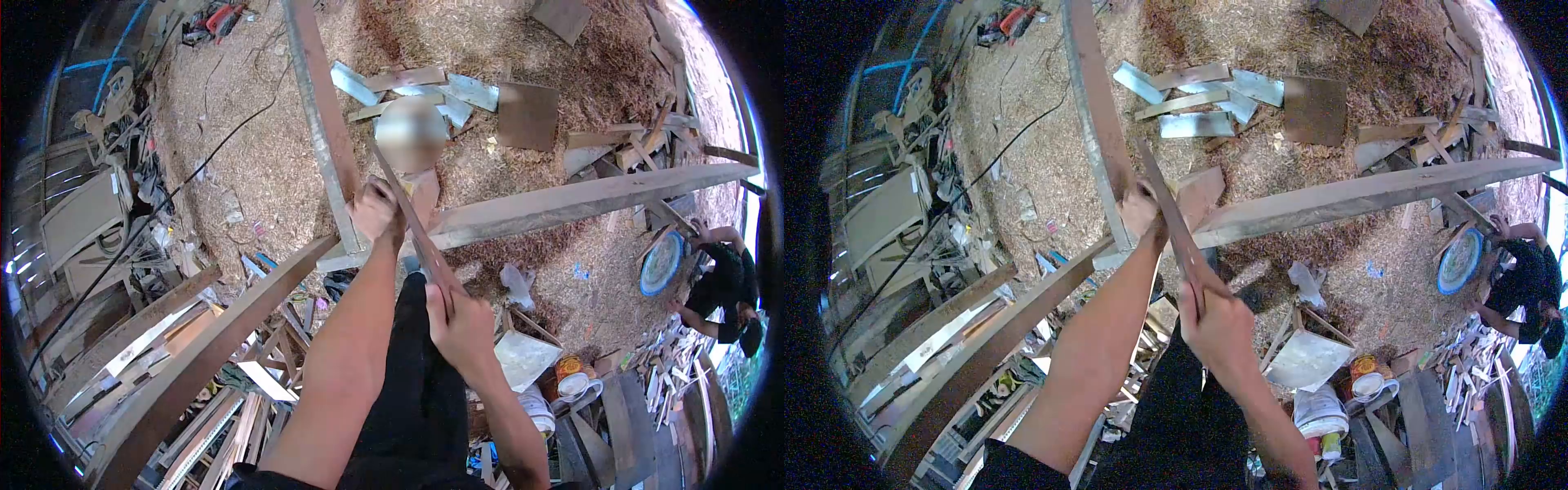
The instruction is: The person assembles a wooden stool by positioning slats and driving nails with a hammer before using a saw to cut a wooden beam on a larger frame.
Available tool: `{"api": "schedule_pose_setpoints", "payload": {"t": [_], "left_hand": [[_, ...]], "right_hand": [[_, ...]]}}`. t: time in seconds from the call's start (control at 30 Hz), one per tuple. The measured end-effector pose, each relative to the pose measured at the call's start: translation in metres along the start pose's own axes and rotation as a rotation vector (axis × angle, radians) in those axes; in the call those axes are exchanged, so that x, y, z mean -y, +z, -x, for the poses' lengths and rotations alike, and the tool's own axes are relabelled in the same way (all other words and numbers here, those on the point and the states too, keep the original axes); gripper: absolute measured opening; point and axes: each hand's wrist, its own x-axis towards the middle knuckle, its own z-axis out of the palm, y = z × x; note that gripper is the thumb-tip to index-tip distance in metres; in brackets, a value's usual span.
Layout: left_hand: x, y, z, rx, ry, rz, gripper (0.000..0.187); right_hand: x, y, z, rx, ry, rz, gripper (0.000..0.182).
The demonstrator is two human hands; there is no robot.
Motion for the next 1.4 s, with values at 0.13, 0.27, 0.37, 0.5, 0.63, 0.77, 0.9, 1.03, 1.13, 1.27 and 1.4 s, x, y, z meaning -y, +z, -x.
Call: {"api": "schedule_pose_setpoints", "payload": {"t": [0.13,0.27,0.37,0.5,0.63,0.77,0.9,1.03,1.13,1.27,1.4], "left_hand": [[0.008,0.007,0.004,-0.084,0.076,0.019,0.030],[0.006,-0.007,0.003,0.002,0.111,0.183,0.028],[0.009,0.005,0.001,-0.017,0.040,0.175,0.027],[0.012,0.007,0.000,-0.049,0.067,0.117,0.027],[0.007,-0.003,0.002,-0.005,0.068,0.276,0.028],[0.006,0.006,0.003,-0.028,0.047,0.198,0.026],[0.010,0.007,0.003,-0.131,0.141,0.150,0.023],[0.015,0.006,0.003,-0.033,0.109,0.220,0.024],[0.013,0.012,0.001,0.009,0.086,0.191,0.024],[0.009,0.004,0.001,-0.024,0.108,0.148,0.020],[0.009,-0.002,0.004,-0.017,0.131,0.159,0.017]], "right_hand": [[-0.007,-0.011,0.018,0.059,0.109,0.006,0.040],[-0.015,0.032,-0.028,-0.052,-0.103,0.027,0.034],[-0.003,0.012,-0.010,-0.018,0.003,-0.035,0.031],[-0.025,0.001,0.021,0.020,-0.042,0.003,0.029],[-0.017,0.032,-0.032,0.042,-0.063,0.056,0.027],[-0.018,-0.006,0.023,-0.130,-0.142,-0.056,0.028],[-0.019,0.011,-0.007,0.048,0.053,0.086,0.028],[-0.015,0.034,-0.034,0.016,0.013,0.049,0.032],[-0.032,0.003,0.027,-0.116,-0.114,-0.043,0.030],[-0.035,0.005,0.027,-0.056,-0.099,0.104,0.027],[-0.036,0.010,0.004,-0.044,-0.076,0.082,0.044]]}}
